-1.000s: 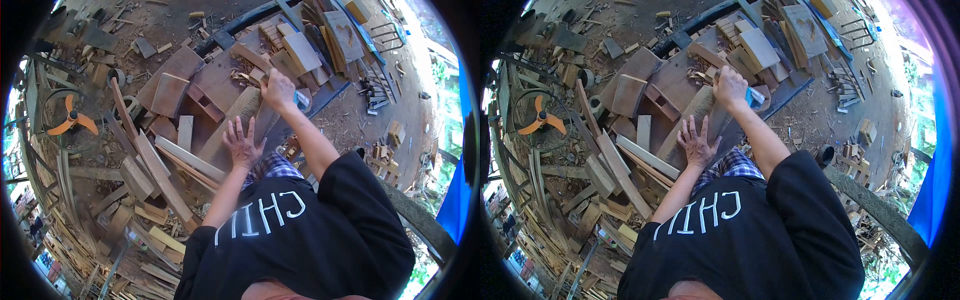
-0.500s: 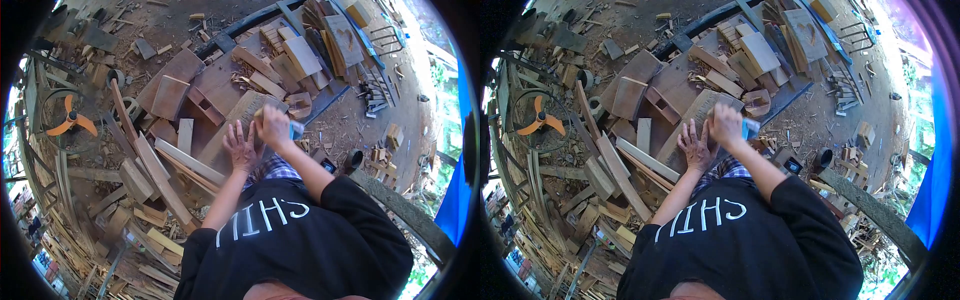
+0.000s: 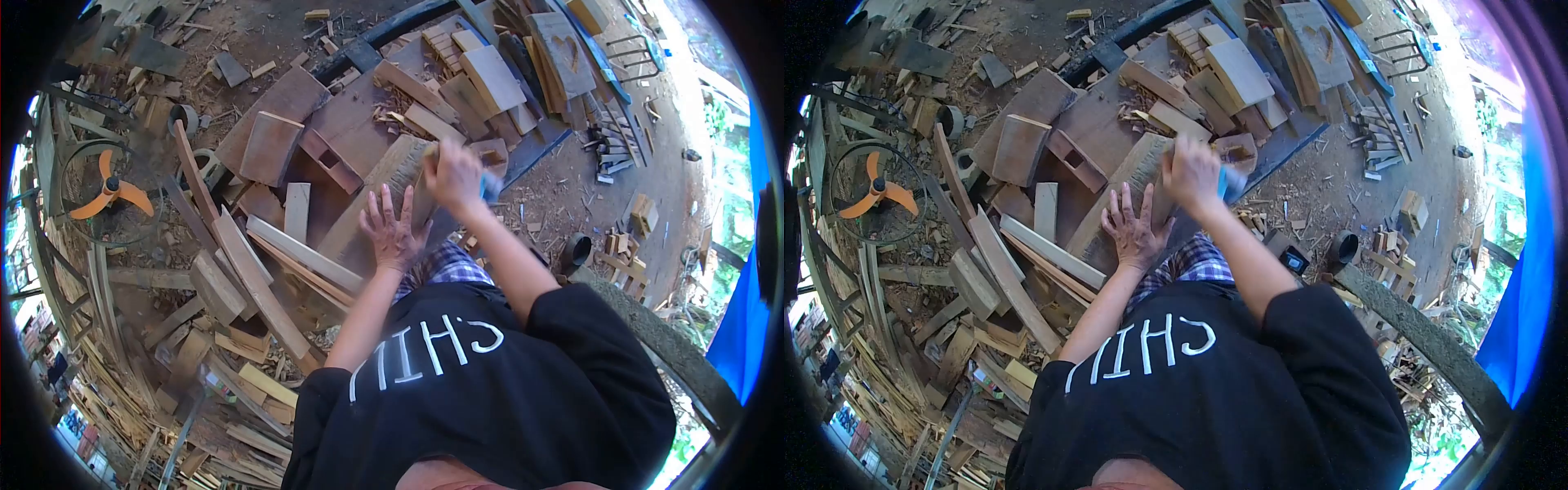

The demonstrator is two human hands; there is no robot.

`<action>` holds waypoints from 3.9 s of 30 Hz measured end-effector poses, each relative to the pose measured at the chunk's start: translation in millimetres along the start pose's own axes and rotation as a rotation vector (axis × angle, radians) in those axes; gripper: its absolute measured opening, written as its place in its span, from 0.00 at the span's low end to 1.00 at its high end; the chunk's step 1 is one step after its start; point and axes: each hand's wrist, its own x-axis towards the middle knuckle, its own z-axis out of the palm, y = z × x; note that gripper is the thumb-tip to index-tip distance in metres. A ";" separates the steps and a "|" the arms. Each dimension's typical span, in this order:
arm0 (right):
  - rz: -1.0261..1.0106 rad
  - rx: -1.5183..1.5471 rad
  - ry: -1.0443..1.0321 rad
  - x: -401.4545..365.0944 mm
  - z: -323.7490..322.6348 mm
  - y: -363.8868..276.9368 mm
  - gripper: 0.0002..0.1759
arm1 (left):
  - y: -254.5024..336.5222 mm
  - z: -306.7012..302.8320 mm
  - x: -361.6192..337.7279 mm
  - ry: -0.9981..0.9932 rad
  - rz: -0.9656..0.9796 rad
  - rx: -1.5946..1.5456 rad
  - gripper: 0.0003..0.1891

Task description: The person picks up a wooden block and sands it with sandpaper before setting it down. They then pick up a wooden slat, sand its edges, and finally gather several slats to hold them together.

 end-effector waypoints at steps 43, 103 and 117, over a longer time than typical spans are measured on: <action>-0.074 0.040 -0.091 -12.4 0.1 -0.7 0.19 | 1.4 -0.7 4.8 0.028 0.029 0.106 0.45; -0.185 1.214 -0.594 89.5 -111.1 102.1 0.28 | 91.3 -63.6 133.5 -0.324 -0.650 -1.097 0.28; 0.181 0.771 -0.608 90.9 -58.4 162.0 0.39 | 88.1 -15.4 137.8 -0.082 -0.249 -0.209 0.22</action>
